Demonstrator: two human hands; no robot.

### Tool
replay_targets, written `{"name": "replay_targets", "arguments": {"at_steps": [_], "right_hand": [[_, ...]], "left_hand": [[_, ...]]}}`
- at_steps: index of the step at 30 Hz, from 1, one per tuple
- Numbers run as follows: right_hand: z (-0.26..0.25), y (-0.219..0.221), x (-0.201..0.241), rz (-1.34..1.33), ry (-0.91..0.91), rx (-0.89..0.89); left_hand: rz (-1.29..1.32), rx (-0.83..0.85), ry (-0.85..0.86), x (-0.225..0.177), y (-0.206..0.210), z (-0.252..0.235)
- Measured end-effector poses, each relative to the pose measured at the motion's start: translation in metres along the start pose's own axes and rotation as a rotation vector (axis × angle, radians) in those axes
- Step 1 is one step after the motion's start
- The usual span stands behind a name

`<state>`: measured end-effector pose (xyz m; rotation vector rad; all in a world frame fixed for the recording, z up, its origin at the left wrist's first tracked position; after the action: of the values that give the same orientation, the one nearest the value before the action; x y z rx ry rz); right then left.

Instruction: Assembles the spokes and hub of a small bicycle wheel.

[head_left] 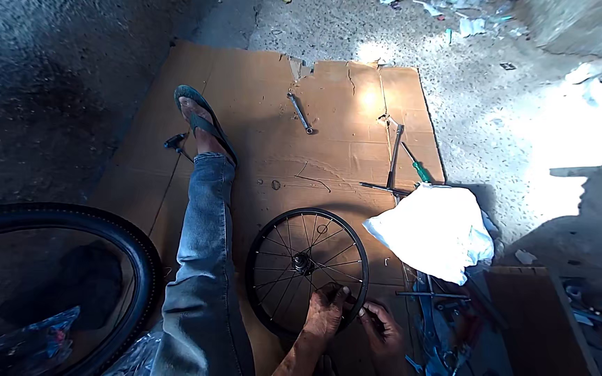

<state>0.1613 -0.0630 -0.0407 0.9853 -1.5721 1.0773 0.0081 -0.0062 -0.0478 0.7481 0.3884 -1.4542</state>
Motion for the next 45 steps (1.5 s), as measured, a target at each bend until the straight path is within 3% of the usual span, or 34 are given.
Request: {"name": "replay_targets", "arguments": {"at_steps": [10, 16, 22, 34, 39, 45], "right_hand": [[-0.006, 0.001, 0.004, 0.120, -0.028, 0.024], [-0.007, 0.000, 0.001, 0.073, -0.041, -0.002], [-0.009, 0.000, -0.001, -0.035, 0.075, 0.029], [-0.010, 0.002, -0.001, -0.035, 0.049, 0.034], [-0.005, 0.005, 0.000, -0.051, 0.121, -0.047], [-0.006, 0.004, 0.006, 0.076, -0.075, -0.014]], "left_hand": [[0.094, -0.045, 0.002, 0.002, 0.005, 0.000], [0.099, -0.047, -0.006, 0.001, 0.004, 0.001], [0.089, -0.039, -0.038, -0.002, 0.005, 0.002], [0.106, -0.022, -0.074, -0.002, 0.003, 0.005], [0.098, -0.026, -0.106, -0.003, 0.003, 0.005], [0.049, -0.061, -0.062, -0.005, 0.004, 0.004]]}}
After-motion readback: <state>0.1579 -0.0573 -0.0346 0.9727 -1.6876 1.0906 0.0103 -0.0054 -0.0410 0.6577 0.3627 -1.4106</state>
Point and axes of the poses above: each hand's wrist, its own z-axis away from the middle knuckle, its own y-axis out of the palm, x = y × z, the point moved 5 cm from there along -z, towards the middle knuckle, and after that the axes turned 10 degrees about -y, right-handed, at the moved point
